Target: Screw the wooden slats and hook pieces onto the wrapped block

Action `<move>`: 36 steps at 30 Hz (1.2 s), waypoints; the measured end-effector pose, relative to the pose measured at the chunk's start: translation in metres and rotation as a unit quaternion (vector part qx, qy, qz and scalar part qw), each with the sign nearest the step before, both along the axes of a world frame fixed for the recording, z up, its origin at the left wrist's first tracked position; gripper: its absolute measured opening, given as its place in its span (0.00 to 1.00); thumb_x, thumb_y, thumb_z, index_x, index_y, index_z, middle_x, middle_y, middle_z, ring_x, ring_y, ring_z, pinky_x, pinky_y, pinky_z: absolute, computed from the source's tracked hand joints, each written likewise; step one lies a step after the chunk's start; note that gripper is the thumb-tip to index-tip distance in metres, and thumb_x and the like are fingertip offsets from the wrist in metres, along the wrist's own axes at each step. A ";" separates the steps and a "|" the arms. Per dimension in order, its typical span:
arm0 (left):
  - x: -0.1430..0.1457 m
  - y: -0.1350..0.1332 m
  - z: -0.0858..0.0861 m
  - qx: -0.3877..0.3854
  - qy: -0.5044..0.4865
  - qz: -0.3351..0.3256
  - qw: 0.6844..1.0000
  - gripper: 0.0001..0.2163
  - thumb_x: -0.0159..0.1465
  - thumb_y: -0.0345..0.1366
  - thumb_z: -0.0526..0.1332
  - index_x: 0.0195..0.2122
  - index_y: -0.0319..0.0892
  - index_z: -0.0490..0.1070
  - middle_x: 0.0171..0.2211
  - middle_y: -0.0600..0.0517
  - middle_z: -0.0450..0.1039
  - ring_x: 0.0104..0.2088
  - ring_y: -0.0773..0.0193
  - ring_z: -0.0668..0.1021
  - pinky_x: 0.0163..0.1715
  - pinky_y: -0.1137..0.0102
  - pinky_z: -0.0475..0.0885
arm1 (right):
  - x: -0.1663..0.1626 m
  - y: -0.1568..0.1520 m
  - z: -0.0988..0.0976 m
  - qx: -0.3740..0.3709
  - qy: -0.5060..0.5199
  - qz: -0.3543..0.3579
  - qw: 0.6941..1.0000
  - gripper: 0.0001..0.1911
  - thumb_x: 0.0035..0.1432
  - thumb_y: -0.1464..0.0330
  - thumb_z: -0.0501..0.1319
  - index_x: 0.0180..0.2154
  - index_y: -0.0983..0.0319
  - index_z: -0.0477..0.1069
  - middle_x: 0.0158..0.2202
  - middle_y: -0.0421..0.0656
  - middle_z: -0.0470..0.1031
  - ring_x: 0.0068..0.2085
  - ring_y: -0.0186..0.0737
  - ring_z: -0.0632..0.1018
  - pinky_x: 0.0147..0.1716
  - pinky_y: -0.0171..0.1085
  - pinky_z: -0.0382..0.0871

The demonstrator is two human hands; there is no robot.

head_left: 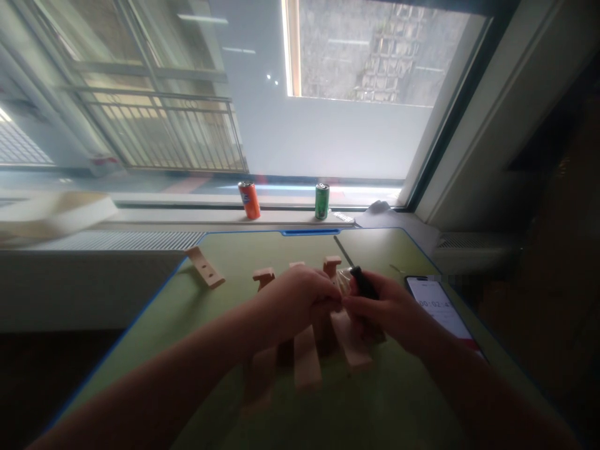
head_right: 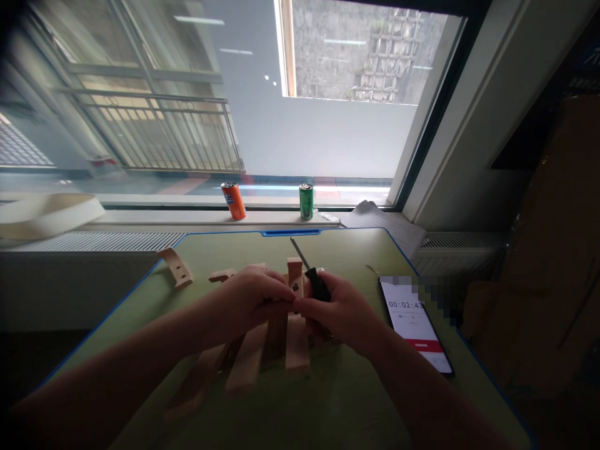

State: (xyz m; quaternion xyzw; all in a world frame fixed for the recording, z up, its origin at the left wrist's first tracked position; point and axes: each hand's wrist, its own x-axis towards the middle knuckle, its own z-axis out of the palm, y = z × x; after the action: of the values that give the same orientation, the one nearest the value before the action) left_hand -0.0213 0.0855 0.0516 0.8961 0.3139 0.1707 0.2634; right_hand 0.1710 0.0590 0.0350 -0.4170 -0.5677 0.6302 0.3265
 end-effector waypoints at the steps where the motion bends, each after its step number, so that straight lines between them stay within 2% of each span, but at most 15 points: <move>1: 0.000 -0.001 0.000 -0.003 0.003 -0.008 1.000 0.09 0.62 0.36 0.57 0.31 0.41 0.76 0.28 0.55 0.74 0.29 0.72 0.72 0.33 0.76 0.61 | 0.000 -0.001 0.001 -0.007 -0.002 0.004 1.000 0.13 0.51 0.63 0.63 0.34 0.61 0.63 0.22 0.34 0.68 0.21 0.30 0.70 0.19 0.31 0.64; 5: 0.001 -0.001 -0.001 0.016 0.011 -0.013 1.000 0.12 0.63 0.39 0.55 0.31 0.41 0.76 0.27 0.54 0.73 0.27 0.71 0.71 0.33 0.75 0.61 | -0.001 -0.001 0.002 0.005 -0.014 0.012 1.000 0.11 0.52 0.65 0.62 0.37 0.62 0.66 0.20 0.34 0.67 0.18 0.27 0.68 0.15 0.28 0.60; 9: 0.000 0.002 -0.006 0.033 0.036 0.025 0.998 0.12 0.63 0.42 0.55 0.33 0.43 0.77 0.25 0.54 0.74 0.26 0.71 0.71 0.33 0.74 0.61 | -0.002 0.001 -0.002 0.031 -0.016 -0.018 0.999 0.12 0.50 0.63 0.64 0.34 0.64 0.69 0.23 0.37 0.70 0.21 0.30 0.72 0.18 0.29 0.65; 12: -0.002 0.004 -0.006 0.022 0.028 0.043 0.998 0.11 0.62 0.40 0.56 0.34 0.44 0.77 0.27 0.54 0.75 0.27 0.70 0.72 0.31 0.75 0.62 | -0.001 0.003 -0.005 0.043 0.007 -0.012 0.999 0.12 0.49 0.63 0.65 0.33 0.65 0.70 0.25 0.38 0.72 0.22 0.29 0.72 0.19 0.29 0.66; 17: -0.005 0.002 0.002 -0.009 0.032 0.035 0.999 0.11 0.60 0.38 0.58 0.41 0.45 0.75 0.31 0.53 0.75 0.30 0.69 0.73 0.30 0.76 0.63 | 0.004 0.004 -0.008 0.014 -0.014 0.002 1.000 0.11 0.51 0.63 0.63 0.31 0.65 0.70 0.21 0.37 0.70 0.19 0.28 0.70 0.15 0.28 0.62; 20: -0.004 0.003 0.004 0.010 0.049 0.015 0.999 0.10 0.58 0.37 0.61 0.39 0.43 0.76 0.32 0.52 0.75 0.31 0.67 0.73 0.31 0.75 0.62 | 0.005 0.006 -0.011 0.007 -0.044 0.002 0.999 0.11 0.50 0.62 0.63 0.31 0.65 0.71 0.20 0.37 0.70 0.18 0.28 0.69 0.15 0.28 0.61; 24: -0.003 0.007 -0.001 0.012 0.050 -0.016 0.999 0.07 0.58 0.34 0.60 0.35 0.42 0.76 0.33 0.52 0.75 0.32 0.66 0.73 0.33 0.74 0.64 | 0.001 0.008 -0.016 0.001 -0.055 0.016 0.998 0.10 0.51 0.64 0.62 0.33 0.64 0.71 0.20 0.37 0.70 0.17 0.27 0.68 0.14 0.28 0.59; 29: -0.005 0.010 -0.004 -0.057 0.018 -0.063 0.996 0.08 0.58 0.30 0.59 0.36 0.40 0.76 0.36 0.52 0.76 0.35 0.64 0.75 0.38 0.74 0.66 | -0.001 0.012 -0.015 -0.013 -0.073 0.022 0.997 0.09 0.50 0.66 0.63 0.34 0.64 0.72 0.21 0.37 0.70 0.18 0.28 0.69 0.16 0.28 0.62; 36: -0.008 0.014 -0.012 -0.059 0.042 -0.054 0.996 0.08 0.57 0.31 0.61 0.38 0.43 0.76 0.33 0.54 0.77 0.33 0.67 0.75 0.37 0.74 0.66 | -0.001 0.021 -0.009 -0.070 -0.099 0.070 0.990 0.10 0.47 0.68 0.63 0.35 0.64 0.72 0.21 0.38 0.71 0.19 0.31 0.71 0.16 0.30 0.65</move>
State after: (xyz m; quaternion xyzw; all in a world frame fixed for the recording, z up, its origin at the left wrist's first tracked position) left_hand -0.0297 0.0991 0.0399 0.9010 0.2852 0.0997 0.3113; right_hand 0.1704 0.0796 0.0258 -0.4581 -0.5798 0.6452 0.1941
